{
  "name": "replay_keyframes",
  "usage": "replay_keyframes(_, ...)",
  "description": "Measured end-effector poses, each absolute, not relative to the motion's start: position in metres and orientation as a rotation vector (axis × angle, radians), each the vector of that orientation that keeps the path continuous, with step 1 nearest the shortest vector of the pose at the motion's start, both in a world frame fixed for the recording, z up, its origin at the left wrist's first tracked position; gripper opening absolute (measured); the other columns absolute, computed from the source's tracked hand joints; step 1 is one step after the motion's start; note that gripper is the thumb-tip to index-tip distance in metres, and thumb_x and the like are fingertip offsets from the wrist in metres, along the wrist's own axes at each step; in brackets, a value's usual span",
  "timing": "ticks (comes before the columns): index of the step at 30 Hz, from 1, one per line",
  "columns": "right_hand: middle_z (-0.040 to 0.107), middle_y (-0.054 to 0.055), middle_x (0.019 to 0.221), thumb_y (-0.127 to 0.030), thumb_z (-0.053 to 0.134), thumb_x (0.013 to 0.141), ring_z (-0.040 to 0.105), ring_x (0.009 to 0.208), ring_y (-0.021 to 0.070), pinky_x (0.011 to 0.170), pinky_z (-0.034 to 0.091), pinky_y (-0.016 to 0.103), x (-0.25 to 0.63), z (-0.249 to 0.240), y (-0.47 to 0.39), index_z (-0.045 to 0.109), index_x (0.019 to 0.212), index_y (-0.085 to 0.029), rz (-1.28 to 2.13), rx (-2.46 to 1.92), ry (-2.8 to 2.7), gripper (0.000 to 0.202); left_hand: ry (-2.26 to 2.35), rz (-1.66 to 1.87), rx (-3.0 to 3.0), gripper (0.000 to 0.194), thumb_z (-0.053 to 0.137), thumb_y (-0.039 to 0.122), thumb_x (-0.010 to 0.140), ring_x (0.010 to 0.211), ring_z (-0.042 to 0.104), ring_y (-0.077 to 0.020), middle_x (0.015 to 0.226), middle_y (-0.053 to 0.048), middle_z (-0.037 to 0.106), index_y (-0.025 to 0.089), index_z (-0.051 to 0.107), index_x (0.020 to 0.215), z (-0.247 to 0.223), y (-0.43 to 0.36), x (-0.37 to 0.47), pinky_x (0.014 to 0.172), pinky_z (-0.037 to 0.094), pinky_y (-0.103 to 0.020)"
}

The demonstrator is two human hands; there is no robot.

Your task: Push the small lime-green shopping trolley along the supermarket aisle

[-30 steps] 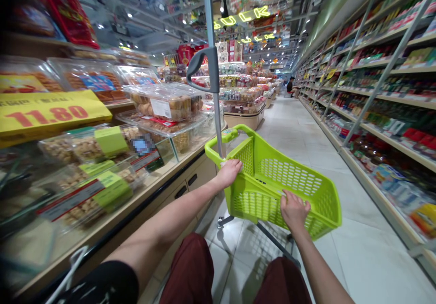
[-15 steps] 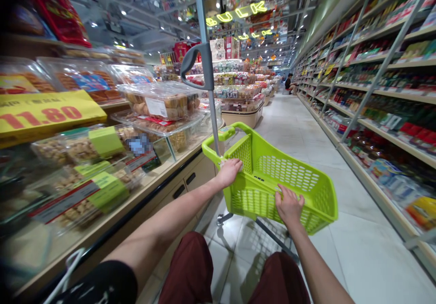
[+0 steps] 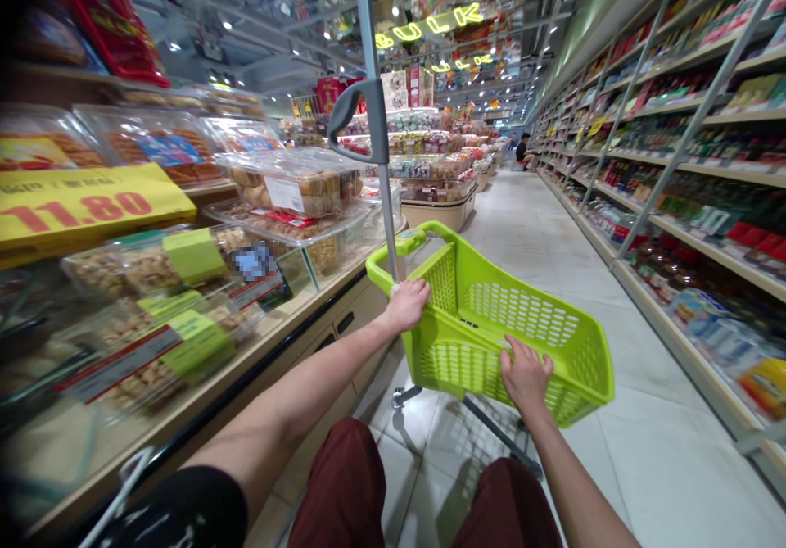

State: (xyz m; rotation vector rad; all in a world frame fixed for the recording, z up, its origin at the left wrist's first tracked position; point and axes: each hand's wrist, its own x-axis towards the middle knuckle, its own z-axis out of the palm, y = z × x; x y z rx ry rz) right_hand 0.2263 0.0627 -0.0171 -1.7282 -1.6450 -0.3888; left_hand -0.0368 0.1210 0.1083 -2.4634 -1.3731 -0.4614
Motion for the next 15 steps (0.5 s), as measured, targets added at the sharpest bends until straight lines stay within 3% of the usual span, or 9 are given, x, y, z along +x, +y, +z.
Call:
replay_keyframes(5, 0.065, 0.010, 0.103, -0.028, 0.035, 0.080, 0.056, 0.093, 0.0227, 0.093, 0.023, 0.044, 0.228, -0.017, 0.061, 0.060, 0.104, -0.018, -0.377, -1.723, -1.652, 0.035, -1.304, -0.436, -2.537, 0.036, 0.043, 0.007, 0.076, 0.110, 0.043, -0.0222, 0.114, -0.012, 0.050, 0.016, 0.047, 0.110, 0.109, 0.120, -0.042, 0.094, 0.036, -0.038)
replay_keyframes(12, 0.066, 0.009, 0.101, -0.026, 0.038, 0.080, 0.057, 0.093, 0.0219, 0.091, 0.025, 0.043, 0.231, -0.021, 0.063, 0.062, 0.100, -0.017, -0.422, -1.672, -1.695, 0.032, -1.626, -0.793, -2.614, 0.042, 0.044, 0.002, 0.072, 0.097, 0.052, -0.0170, 0.108, -0.006, 0.056, 0.018, 0.051, 0.111, 0.120, 0.128, -0.030, 0.087, 0.042, -0.028)
replay_keyframes(15, 0.067, 0.009, 0.100, -0.027, 0.038, 0.081, 0.058, 0.092, 0.0215, 0.090, 0.026, 0.042, 0.231, -0.020, 0.063, 0.062, 0.098, -0.017, -0.446, -1.666, -1.695, 0.031, -1.657, -0.694, -2.514, 0.035, 0.041, 0.004, 0.075, 0.098, 0.052, -0.0191, 0.106, -0.009, 0.056, 0.015, 0.055, 0.106, 0.121, 0.128, -0.025, 0.089, 0.040, -0.032)
